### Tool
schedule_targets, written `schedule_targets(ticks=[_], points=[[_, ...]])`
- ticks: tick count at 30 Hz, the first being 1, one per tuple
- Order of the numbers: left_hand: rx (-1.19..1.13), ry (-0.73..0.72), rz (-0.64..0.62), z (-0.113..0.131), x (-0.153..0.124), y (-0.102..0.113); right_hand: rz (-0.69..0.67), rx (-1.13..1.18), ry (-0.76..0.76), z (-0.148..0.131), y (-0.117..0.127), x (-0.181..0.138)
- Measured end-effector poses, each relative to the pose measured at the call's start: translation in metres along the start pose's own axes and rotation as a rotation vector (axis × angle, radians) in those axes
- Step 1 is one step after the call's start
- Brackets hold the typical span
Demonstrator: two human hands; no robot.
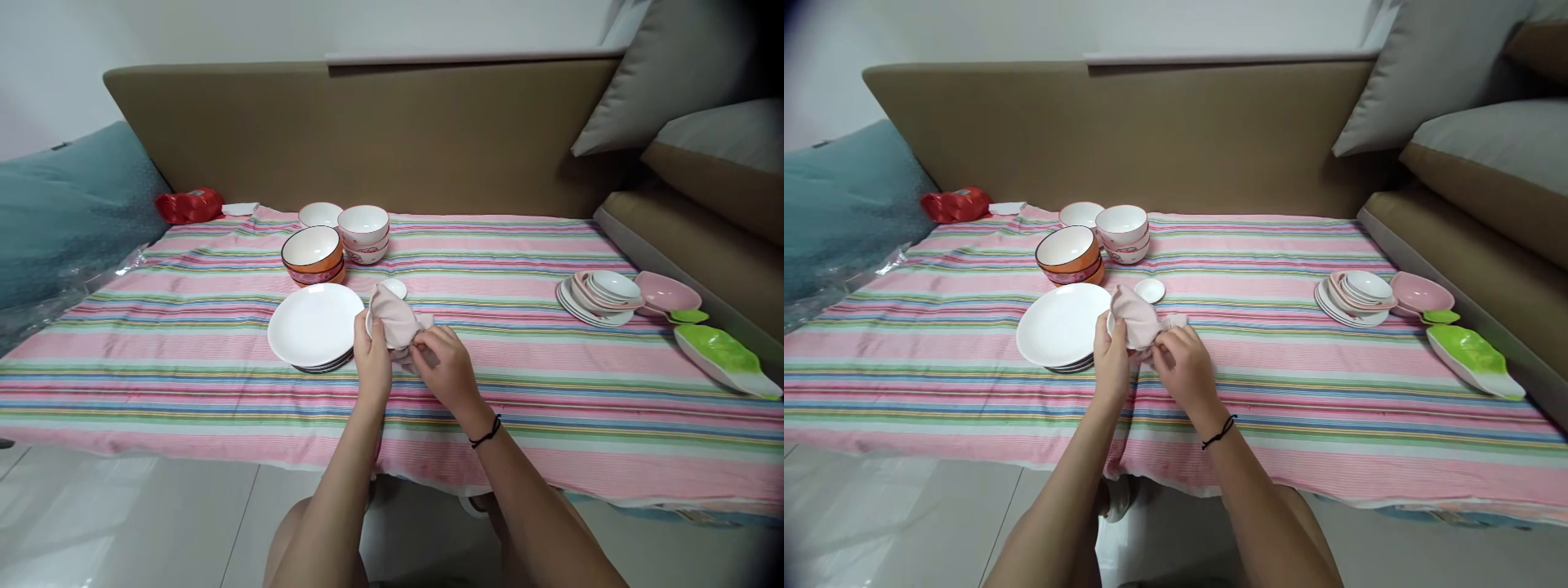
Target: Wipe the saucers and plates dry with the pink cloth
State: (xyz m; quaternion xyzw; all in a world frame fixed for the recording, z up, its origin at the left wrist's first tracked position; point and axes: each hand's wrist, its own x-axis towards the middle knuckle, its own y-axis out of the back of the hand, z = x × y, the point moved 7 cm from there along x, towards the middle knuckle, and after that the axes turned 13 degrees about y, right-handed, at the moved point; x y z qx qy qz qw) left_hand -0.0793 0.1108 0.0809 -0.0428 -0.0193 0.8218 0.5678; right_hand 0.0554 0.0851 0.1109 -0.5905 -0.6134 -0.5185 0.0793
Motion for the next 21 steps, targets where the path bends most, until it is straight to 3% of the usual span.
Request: schedule_targets(ticks=[3,5,9,11,16,21], points=[[0.054,-0.014,0.032,0.002,0.002,0.003,-0.123,0.271,0.006,-0.006,-0.007,0.0],[0.102,-0.031,0.044,0.005,0.002,0.003,-0.12,0.378,-0.032,-0.007,-0.006,-0.002],[0.196,-0.094,-0.038,0.011,-0.002,-0.006,0.234,0.188,-0.242,0.013,0.017,-0.007],[0.208,-0.101,-0.139,0.01,-0.005,-0.016,0.331,0.042,-0.294,0.021,0.025,-0.01],[0.188,0.018,-0.345,-0.001,-0.012,-0.033,0.213,-0.049,-0.403,0.037,0.02,-0.013],[0.232,0.021,-0.489,-0.005,-0.014,-0.039,0.123,0.012,-0.451,0.049,0.02,-0.016]])
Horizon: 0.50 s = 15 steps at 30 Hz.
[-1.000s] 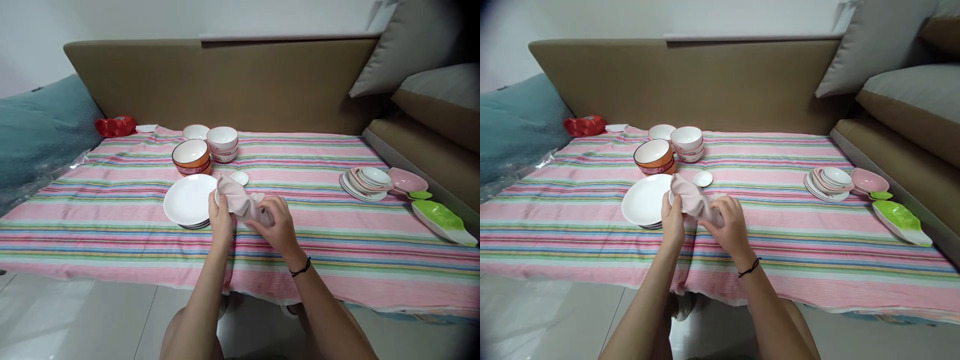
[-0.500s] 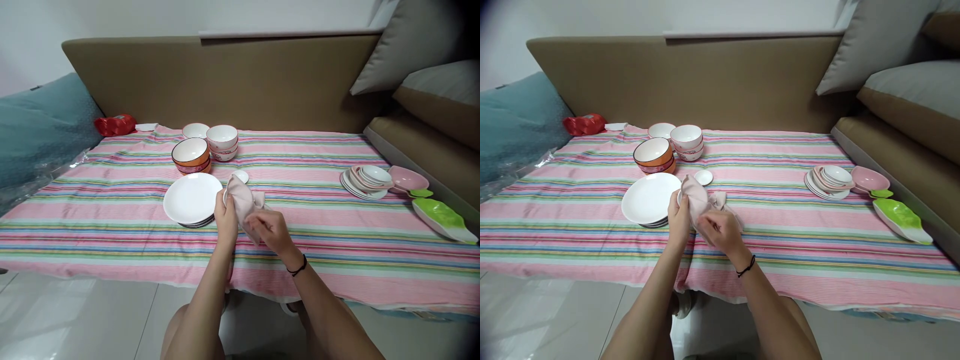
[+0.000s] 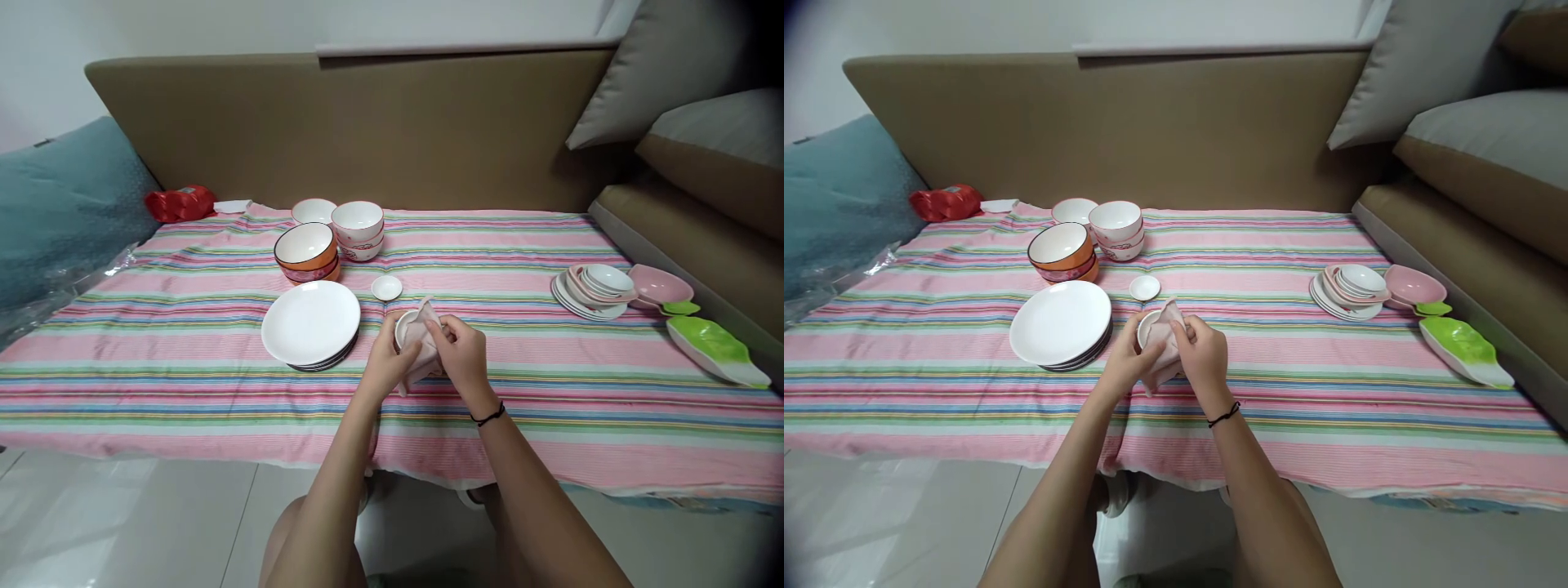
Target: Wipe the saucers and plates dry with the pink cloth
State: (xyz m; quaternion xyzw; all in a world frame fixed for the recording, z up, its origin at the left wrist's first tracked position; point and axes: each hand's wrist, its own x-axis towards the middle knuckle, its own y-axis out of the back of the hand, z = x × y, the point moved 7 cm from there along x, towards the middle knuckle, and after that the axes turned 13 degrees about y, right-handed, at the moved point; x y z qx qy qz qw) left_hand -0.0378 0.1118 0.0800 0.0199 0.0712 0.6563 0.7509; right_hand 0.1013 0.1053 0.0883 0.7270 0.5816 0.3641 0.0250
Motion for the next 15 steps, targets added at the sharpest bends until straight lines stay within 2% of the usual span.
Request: schedule_targets(ticks=[3,5,9,11,15], points=[[-0.003,0.025,-0.047,-0.003,0.001,0.0,-0.079,0.022,0.026,0.003,-0.002,0.003],[0.002,0.042,-0.059,-0.006,0.002,0.001,-0.127,-0.009,0.094,0.0,-0.005,0.004],[0.004,0.034,-0.018,-0.006,0.002,0.004,-0.164,-0.088,0.233,-0.008,-0.011,0.005],[0.008,0.024,0.042,-0.005,0.003,0.007,-0.119,-0.073,0.238,-0.01,-0.011,0.005],[-0.045,0.071,0.186,-0.007,0.005,0.017,0.063,-0.022,0.158,-0.009,-0.002,0.004]])
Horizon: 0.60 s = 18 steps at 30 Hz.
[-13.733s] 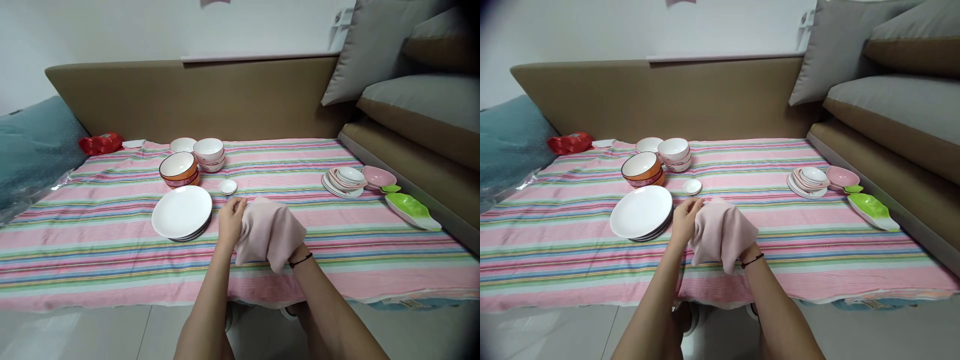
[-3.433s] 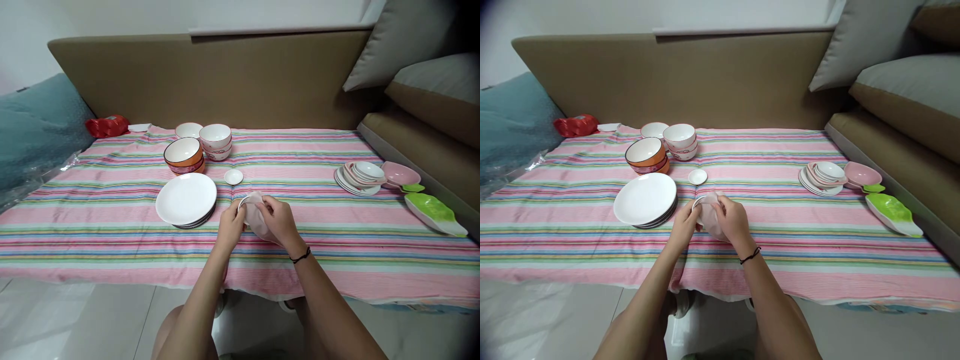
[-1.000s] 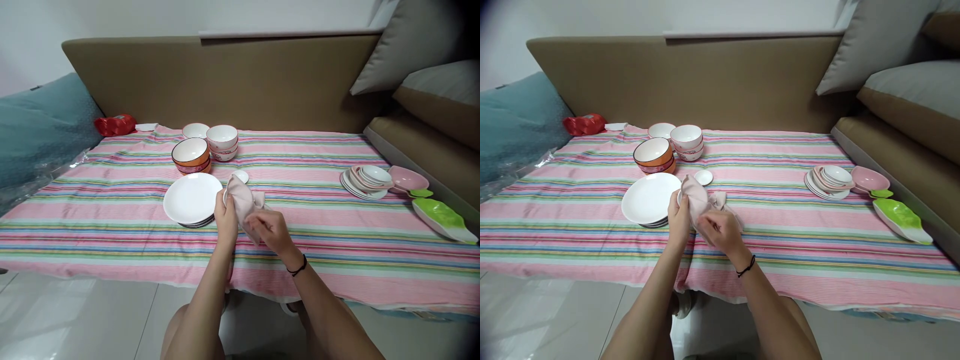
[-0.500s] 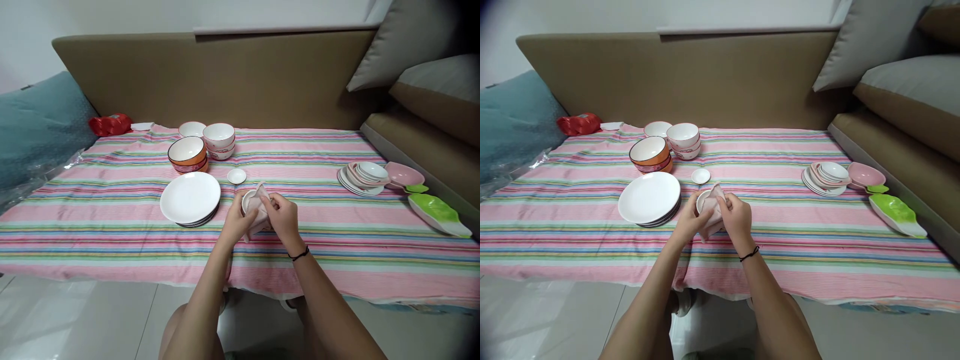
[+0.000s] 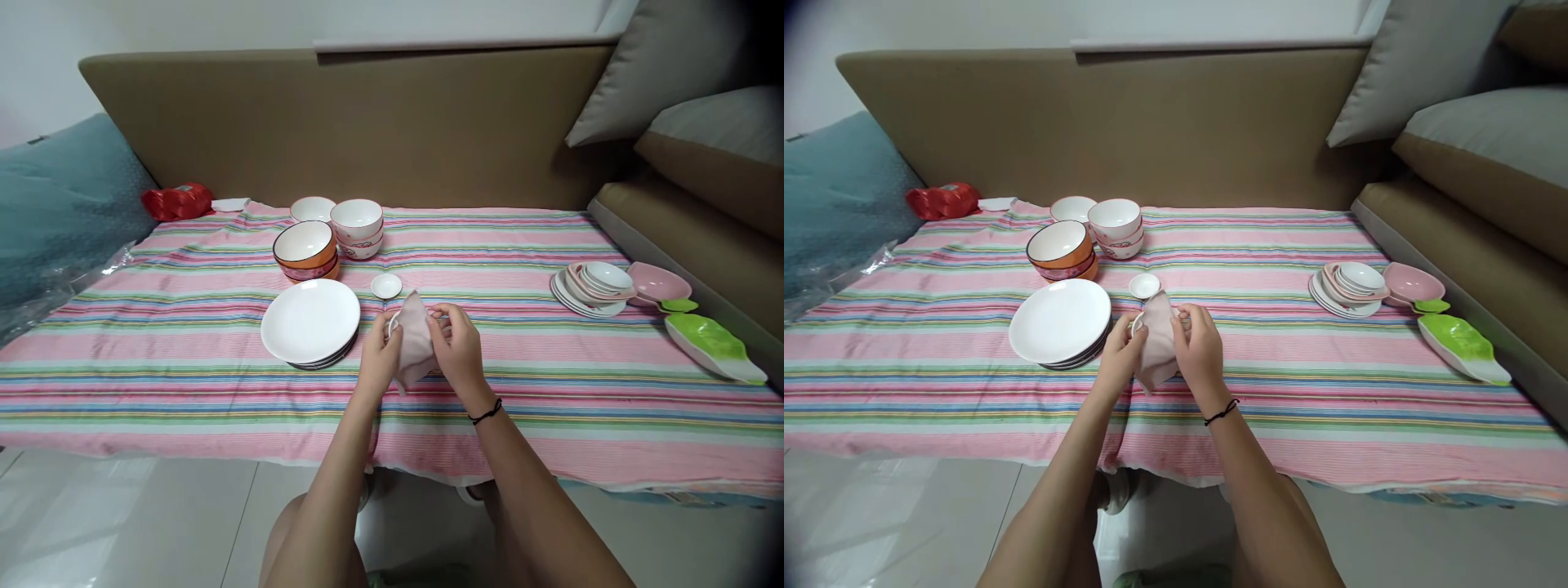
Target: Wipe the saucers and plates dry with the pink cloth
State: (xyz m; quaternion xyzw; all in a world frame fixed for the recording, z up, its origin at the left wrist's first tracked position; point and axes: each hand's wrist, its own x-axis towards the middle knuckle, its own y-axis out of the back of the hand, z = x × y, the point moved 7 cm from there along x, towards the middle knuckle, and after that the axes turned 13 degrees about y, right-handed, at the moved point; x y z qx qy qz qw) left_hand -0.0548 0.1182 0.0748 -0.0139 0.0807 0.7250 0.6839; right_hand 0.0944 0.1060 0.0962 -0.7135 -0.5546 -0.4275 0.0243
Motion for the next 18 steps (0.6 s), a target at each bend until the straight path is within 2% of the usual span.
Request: schedule_targets(ticks=[3,6,8,12,18], points=[[-0.029,0.018,0.033,0.001,0.0,0.003,-0.044,0.07,-0.068,0.003,-0.005,-0.002],[-0.01,-0.031,-0.071,0.006,-0.003,-0.003,-0.155,0.099,-0.113,0.008,-0.013,-0.004],[0.072,-0.073,-0.129,0.008,-0.007,-0.007,-0.166,0.09,-0.119,0.011,-0.012,-0.004],[0.28,-0.099,-0.13,0.006,-0.01,-0.007,-0.188,0.124,-0.127,0.013,-0.011,-0.002],[0.263,-0.068,-0.254,0.003,-0.011,-0.005,-0.236,0.218,-0.125,0.018,-0.009,0.0]])
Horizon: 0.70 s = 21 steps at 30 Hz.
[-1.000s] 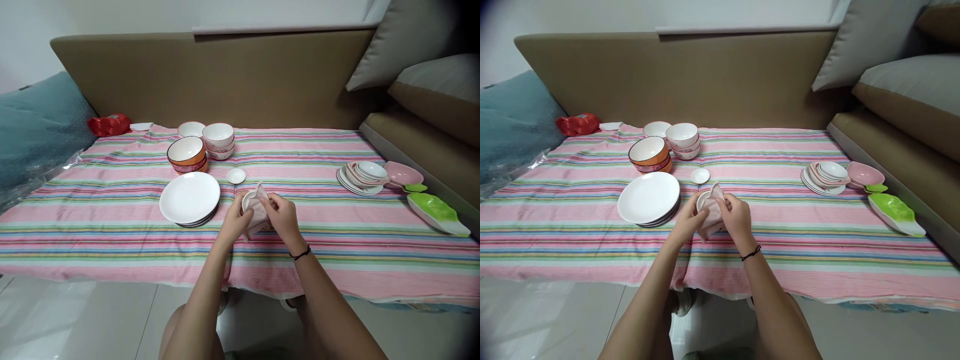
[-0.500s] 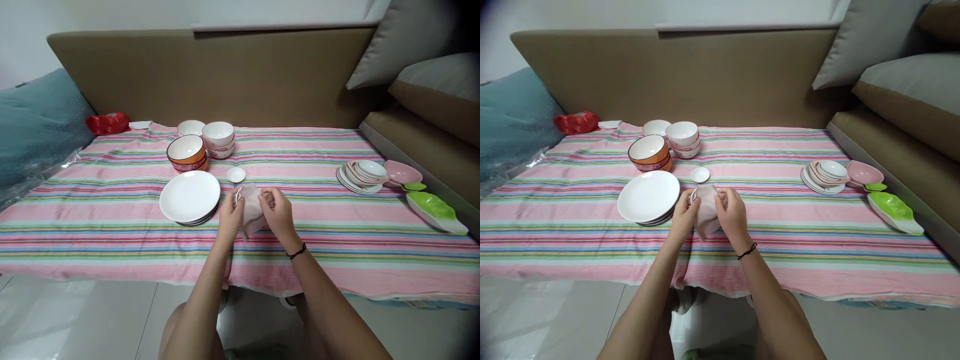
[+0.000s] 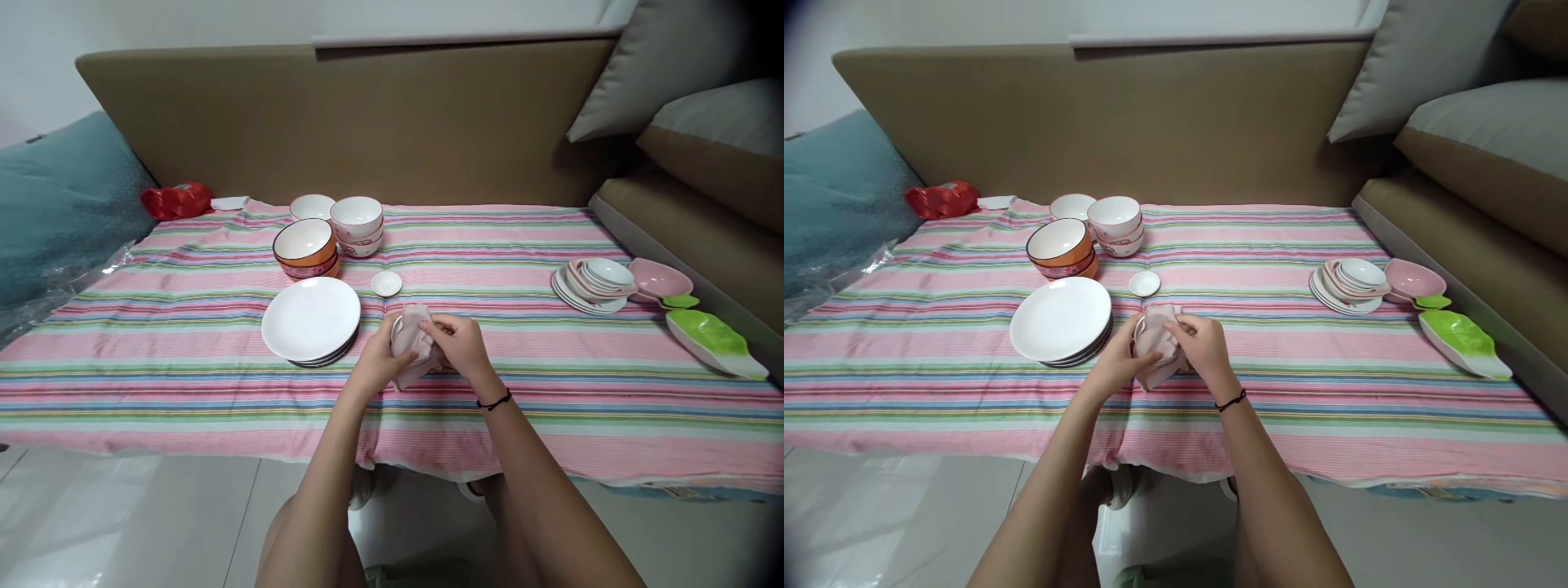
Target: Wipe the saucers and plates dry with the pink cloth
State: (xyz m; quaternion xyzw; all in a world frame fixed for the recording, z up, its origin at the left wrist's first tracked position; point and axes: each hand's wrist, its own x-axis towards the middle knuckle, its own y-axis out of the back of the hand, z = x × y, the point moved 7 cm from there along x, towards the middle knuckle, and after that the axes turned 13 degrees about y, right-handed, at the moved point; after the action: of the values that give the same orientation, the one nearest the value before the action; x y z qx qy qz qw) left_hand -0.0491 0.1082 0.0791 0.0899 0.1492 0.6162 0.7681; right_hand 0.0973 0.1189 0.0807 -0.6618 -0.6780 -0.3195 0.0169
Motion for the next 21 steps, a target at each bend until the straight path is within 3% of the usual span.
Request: schedule_targets(ticks=[5,9,14,18,21], points=[[-0.031,0.016,-0.069,0.0,-0.003,-0.003,-0.051,0.029,0.002,0.005,-0.004,0.001],[-0.132,0.022,-0.048,-0.002,-0.001,-0.006,0.106,-0.002,0.082,-0.002,0.002,0.004],[-0.173,0.029,0.115,-0.005,0.003,0.004,0.3,-0.208,0.205,-0.024,0.014,0.0],[-0.196,-0.01,0.051,0.002,0.003,0.001,0.227,-0.285,0.203,-0.031,0.006,-0.002],[-0.218,-0.013,0.009,0.006,0.001,-0.004,0.203,-0.204,0.136,-0.02,0.004,-0.001]])
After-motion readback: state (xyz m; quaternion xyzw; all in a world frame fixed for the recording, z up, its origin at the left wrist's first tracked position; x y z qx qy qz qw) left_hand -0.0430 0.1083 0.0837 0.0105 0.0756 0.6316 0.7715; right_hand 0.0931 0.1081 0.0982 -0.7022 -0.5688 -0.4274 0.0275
